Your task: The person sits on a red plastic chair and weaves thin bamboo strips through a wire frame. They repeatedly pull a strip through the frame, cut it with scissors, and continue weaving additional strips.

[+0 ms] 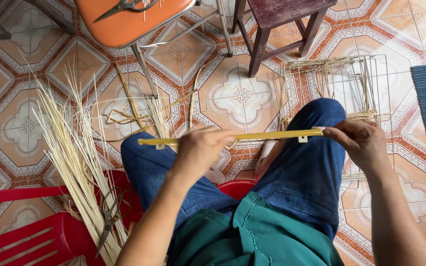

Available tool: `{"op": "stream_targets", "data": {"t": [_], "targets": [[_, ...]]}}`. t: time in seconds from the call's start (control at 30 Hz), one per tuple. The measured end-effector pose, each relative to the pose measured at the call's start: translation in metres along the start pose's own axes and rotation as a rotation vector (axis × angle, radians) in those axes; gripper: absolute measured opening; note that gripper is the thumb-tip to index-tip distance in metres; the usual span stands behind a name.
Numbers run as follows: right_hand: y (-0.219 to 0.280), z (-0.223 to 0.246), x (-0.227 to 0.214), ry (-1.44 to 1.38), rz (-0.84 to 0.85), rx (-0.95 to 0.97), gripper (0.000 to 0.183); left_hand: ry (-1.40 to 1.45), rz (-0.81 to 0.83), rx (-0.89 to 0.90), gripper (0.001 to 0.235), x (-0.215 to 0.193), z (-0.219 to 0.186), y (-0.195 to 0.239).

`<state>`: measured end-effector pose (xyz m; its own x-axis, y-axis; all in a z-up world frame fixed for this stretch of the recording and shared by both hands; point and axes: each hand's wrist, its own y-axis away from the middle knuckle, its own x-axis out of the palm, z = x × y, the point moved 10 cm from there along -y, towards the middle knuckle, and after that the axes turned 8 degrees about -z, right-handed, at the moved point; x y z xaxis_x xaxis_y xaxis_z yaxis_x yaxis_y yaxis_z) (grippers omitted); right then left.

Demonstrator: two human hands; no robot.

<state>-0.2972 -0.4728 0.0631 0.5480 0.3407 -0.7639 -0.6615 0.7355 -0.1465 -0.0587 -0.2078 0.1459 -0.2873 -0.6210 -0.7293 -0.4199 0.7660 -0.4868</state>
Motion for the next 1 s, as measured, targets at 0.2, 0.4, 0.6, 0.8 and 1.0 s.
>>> {"op": "stream_targets", "data": {"t": [0.2, 0.4, 0.6, 0.8, 1.0], "targets": [[-0.001, -0.022, 0.002, -0.013, -0.062, 0.117, 0.029, 0.079, 0.251, -0.165, 0.019, 0.04, 0.0, -0.019], [0.004, 0.0, 0.006, -0.08, -0.072, 0.039, 0.03, 0.201, 0.235, 0.004, 0.015, 0.133, -0.065, -0.028], [0.003, -0.053, 0.009, -0.109, -0.085, 0.194, 0.026, 0.364, 0.245, -0.128, 0.022, 0.183, -0.043, -0.04], [-0.012, 0.028, 0.045, -1.073, 0.202, -0.014, 0.038, 0.322, 0.369, -0.4, 0.027, 0.028, -0.036, -0.052], [-0.027, 0.242, 0.023, -1.235, 0.518, -0.337, 0.047, 0.797, -0.152, -0.272, 0.021, -0.097, -0.013, -0.006]]}}
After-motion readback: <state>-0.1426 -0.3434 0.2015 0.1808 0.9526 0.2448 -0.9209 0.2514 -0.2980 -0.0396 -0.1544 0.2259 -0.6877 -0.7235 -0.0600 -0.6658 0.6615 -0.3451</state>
